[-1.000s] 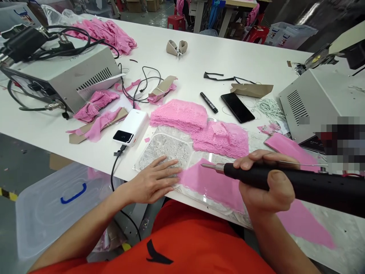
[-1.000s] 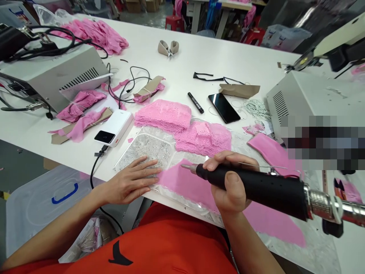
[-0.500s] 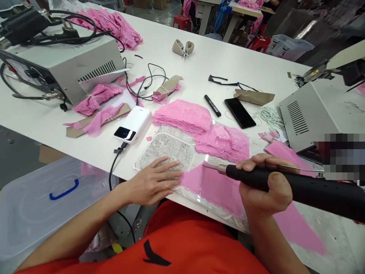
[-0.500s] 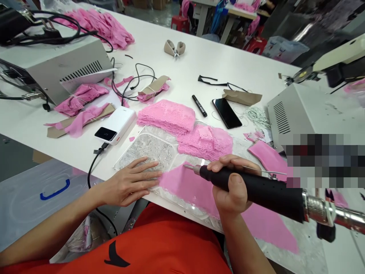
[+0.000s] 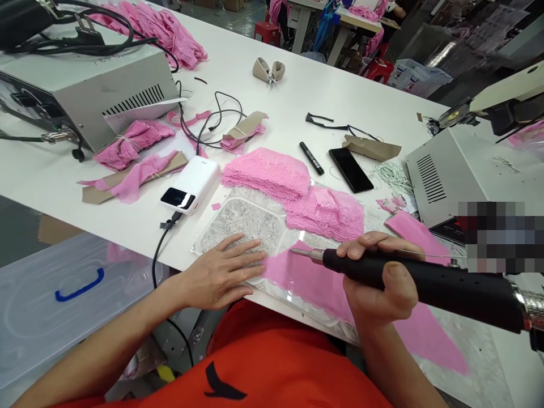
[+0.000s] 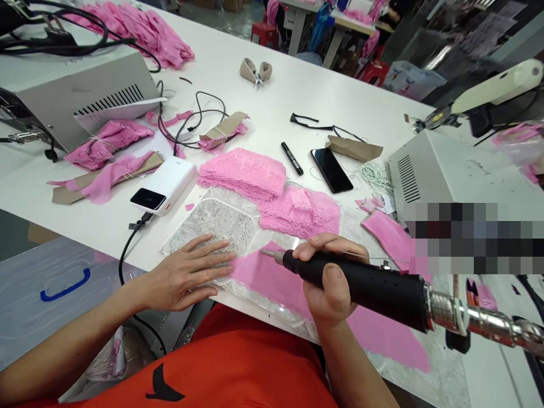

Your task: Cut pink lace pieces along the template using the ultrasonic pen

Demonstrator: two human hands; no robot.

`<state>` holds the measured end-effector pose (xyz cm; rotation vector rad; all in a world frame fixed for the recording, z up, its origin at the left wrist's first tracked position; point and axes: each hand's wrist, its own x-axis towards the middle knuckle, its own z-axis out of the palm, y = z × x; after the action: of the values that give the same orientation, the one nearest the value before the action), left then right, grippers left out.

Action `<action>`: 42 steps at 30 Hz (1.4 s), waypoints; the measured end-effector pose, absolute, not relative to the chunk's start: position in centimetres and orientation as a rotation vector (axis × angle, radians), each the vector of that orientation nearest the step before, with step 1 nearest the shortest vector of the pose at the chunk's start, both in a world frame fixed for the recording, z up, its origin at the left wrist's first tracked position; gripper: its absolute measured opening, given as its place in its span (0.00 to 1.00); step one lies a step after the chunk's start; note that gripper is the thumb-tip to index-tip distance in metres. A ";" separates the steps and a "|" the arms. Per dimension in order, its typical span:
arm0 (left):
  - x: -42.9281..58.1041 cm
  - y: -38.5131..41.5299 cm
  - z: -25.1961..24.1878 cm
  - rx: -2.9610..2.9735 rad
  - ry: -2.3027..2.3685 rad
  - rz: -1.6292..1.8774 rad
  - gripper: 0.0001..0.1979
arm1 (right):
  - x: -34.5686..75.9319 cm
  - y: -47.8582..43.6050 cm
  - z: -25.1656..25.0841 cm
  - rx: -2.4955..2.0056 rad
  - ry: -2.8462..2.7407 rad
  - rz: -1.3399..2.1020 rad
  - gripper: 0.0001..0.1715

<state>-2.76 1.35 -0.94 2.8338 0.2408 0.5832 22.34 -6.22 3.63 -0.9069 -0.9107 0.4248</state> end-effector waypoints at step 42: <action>-3.0 1.0 -1.1 2.867 0.310 0.591 0.20 | 19.6 -6.6 3.9 -0.778 -0.980 0.674 0.07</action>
<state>-3.00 0.97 -1.09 2.8667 0.3105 0.5914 19.57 -6.56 3.93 -0.7778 -0.9804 0.6743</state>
